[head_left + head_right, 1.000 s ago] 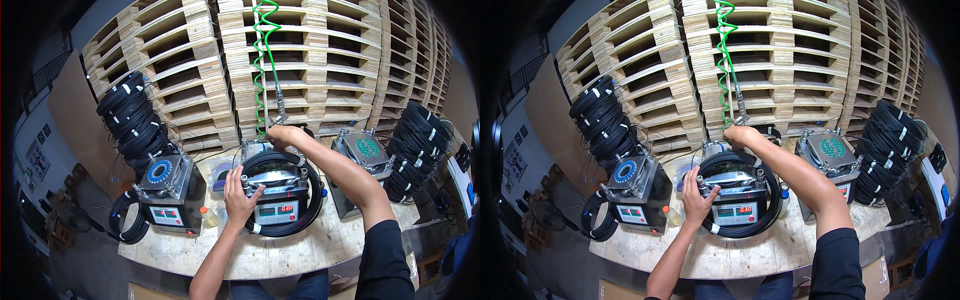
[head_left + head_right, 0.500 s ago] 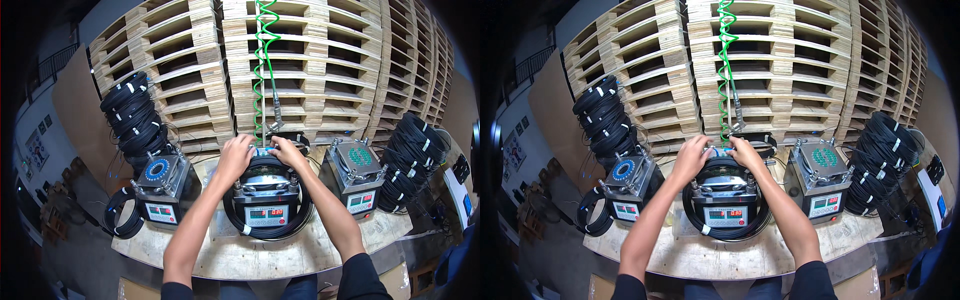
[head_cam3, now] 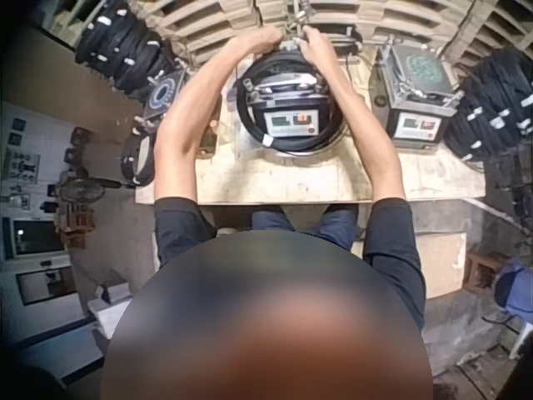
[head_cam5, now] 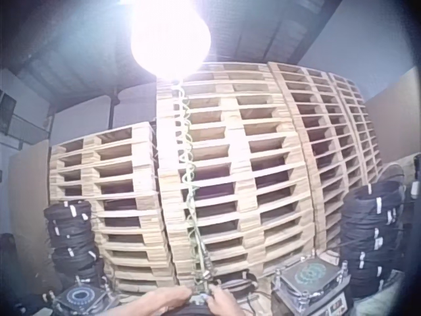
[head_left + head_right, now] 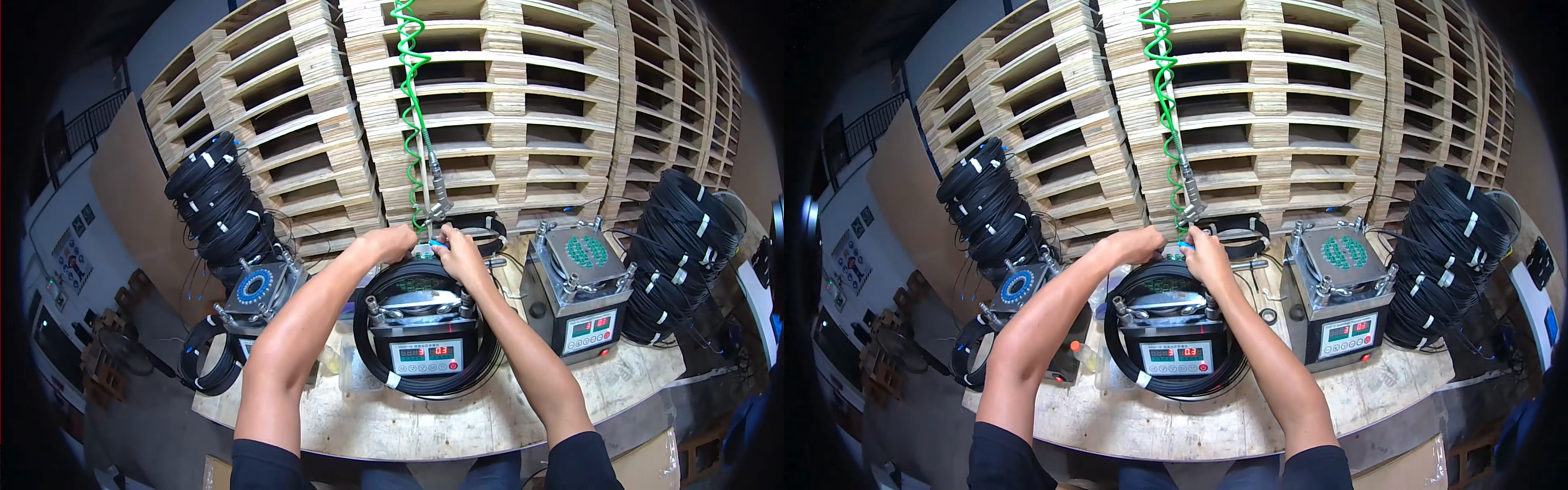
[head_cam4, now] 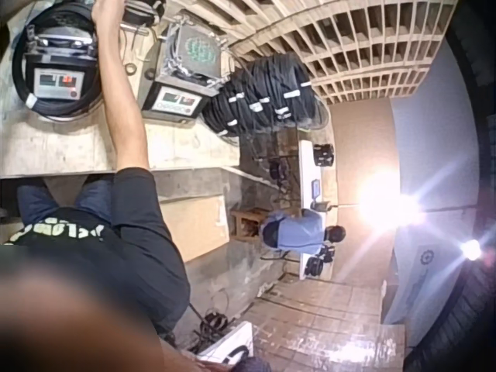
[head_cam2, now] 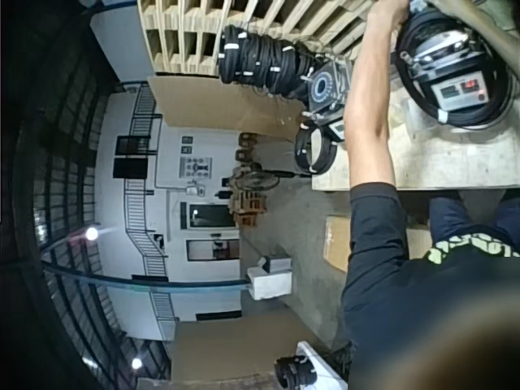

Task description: Operating specialized industrial machinery to process coils of electrical cable.

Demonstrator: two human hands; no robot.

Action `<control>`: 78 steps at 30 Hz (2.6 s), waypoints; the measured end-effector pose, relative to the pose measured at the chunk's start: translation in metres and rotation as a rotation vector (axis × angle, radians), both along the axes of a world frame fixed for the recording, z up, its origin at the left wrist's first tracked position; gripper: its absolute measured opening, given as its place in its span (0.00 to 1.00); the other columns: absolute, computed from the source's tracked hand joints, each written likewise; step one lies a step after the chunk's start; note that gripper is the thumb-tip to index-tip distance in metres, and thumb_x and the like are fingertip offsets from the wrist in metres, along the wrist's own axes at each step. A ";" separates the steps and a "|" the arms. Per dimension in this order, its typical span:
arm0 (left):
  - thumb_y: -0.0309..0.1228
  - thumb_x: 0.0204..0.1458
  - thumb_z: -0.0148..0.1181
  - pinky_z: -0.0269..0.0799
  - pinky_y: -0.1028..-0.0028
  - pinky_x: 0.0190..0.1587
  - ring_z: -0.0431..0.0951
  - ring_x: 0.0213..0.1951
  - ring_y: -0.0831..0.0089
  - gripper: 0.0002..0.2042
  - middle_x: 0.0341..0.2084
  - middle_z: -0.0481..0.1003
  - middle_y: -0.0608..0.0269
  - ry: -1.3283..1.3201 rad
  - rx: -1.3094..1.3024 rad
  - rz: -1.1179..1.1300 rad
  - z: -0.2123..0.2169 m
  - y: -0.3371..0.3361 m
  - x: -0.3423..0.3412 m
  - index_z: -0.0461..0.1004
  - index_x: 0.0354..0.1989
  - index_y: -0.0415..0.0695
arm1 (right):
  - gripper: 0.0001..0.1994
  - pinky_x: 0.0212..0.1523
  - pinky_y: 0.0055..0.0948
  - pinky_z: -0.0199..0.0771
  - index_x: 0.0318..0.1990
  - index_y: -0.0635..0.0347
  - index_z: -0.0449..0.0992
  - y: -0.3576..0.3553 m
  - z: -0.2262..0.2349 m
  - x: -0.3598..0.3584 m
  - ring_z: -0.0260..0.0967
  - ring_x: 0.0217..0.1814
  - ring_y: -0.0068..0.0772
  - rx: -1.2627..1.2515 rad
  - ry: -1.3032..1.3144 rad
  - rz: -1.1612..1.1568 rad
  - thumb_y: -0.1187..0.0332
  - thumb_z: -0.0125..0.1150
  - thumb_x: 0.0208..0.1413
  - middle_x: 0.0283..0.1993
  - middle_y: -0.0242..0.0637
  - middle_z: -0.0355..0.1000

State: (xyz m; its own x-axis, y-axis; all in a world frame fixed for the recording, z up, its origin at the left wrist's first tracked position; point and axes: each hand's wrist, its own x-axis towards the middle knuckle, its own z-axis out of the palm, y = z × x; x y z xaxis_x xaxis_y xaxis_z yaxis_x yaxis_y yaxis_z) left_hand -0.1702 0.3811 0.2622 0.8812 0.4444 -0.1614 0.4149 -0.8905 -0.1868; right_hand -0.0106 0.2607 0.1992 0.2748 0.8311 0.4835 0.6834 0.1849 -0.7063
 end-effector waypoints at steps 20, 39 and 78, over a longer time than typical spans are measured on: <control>0.33 0.62 0.61 0.76 0.64 0.45 0.85 0.43 0.57 0.12 0.40 0.83 0.45 -1.006 -0.274 0.045 -0.018 -0.051 -0.062 0.82 0.49 0.42 | 0.11 0.40 0.48 0.76 0.43 0.58 0.80 -0.025 0.017 -0.016 0.78 0.43 0.58 0.046 0.007 -0.084 0.61 0.64 0.60 0.38 0.50 0.80; 0.55 0.44 0.69 0.71 0.56 0.61 0.73 0.61 0.47 0.50 0.67 0.63 0.46 -0.482 -0.146 0.119 -0.005 -0.067 -0.086 0.57 0.74 0.41 | 0.26 0.55 0.41 0.77 0.54 0.70 0.79 -0.049 0.044 0.019 0.79 0.51 0.52 -0.169 -0.238 0.254 0.60 0.63 0.50 0.44 0.57 0.80; 0.29 0.45 0.68 0.77 0.50 0.40 0.81 0.35 0.40 0.14 0.27 0.79 0.38 -0.682 0.079 0.150 0.072 -0.154 -0.107 0.76 0.39 0.36 | 0.21 0.54 0.43 0.74 0.54 0.61 0.76 -0.107 0.093 -0.009 0.75 0.51 0.54 0.234 -0.469 0.285 0.77 0.67 0.49 0.47 0.52 0.78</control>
